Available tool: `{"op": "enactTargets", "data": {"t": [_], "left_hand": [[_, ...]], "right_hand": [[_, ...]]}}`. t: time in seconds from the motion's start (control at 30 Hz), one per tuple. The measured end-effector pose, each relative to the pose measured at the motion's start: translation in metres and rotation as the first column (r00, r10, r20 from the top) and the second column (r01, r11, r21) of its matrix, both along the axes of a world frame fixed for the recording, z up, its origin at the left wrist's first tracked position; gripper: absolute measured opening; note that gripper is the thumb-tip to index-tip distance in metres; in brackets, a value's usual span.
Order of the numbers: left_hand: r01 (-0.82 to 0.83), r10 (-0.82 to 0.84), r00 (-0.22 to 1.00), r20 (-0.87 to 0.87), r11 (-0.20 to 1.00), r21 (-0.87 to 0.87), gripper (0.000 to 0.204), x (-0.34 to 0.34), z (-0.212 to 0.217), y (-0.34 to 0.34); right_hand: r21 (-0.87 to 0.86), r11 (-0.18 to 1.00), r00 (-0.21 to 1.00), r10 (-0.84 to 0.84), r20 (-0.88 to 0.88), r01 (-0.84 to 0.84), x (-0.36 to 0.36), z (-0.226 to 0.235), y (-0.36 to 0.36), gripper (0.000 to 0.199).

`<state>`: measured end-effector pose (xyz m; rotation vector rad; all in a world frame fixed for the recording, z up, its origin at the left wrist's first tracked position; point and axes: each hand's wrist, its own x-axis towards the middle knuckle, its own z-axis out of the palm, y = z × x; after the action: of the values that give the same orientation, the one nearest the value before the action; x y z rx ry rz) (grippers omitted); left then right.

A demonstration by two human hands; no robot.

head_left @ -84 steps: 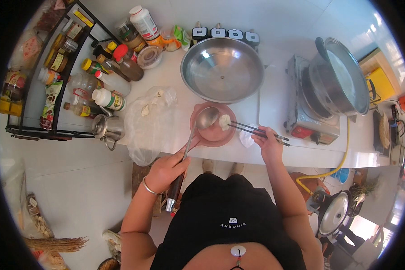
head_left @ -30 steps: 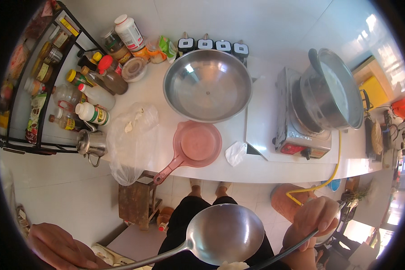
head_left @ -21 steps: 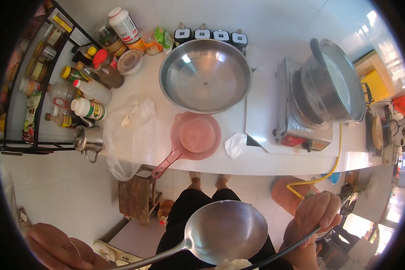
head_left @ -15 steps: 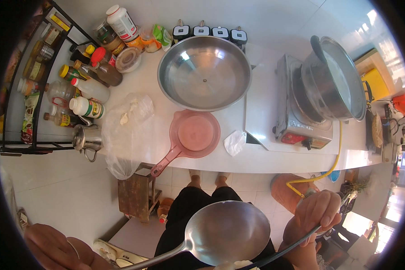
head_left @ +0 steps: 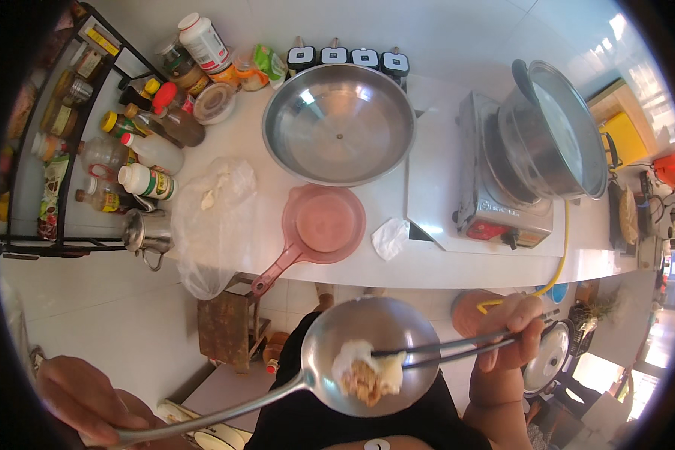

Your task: The person puts dumplings into a steamer, stirs a pot of boiling water with a ladle, and then scoops the cooked dumplings from the pot into a bowl.

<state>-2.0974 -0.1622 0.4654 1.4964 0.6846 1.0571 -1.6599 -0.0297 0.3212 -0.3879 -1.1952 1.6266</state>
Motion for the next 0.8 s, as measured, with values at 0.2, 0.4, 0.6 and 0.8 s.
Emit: {"op": "enactTargets", "data": {"t": [0.2,0.4,0.6,0.8], "left_hand": [[-0.33,0.333,0.94,-0.08,0.943,0.048,0.022,0.038,-0.01,0.015],[-0.529,0.496,0.838,-0.228,0.841,-0.112,0.025,0.065,0.013,0.008],[-0.592,0.593,0.801,-0.079,0.805,0.032,0.033,0.063,-0.021,0.015],[-0.592,0.603,0.796,-0.059,0.795,0.131,0.034,0.068,-0.025,0.016]], "right_hand": [[-0.283,0.957,0.974,-0.12,-0.191,0.063,-0.006,-0.028,-0.008,0.035],[-0.433,0.9,0.973,-0.142,-0.182,0.05,-0.004,-0.029,-0.003,0.034],[-0.532,0.846,0.966,-0.168,-0.198,0.038,-0.003,-0.037,-0.004,0.033],[-0.503,0.858,0.97,-0.197,-0.145,0.099,0.001,-0.03,-0.005,0.032]]}}
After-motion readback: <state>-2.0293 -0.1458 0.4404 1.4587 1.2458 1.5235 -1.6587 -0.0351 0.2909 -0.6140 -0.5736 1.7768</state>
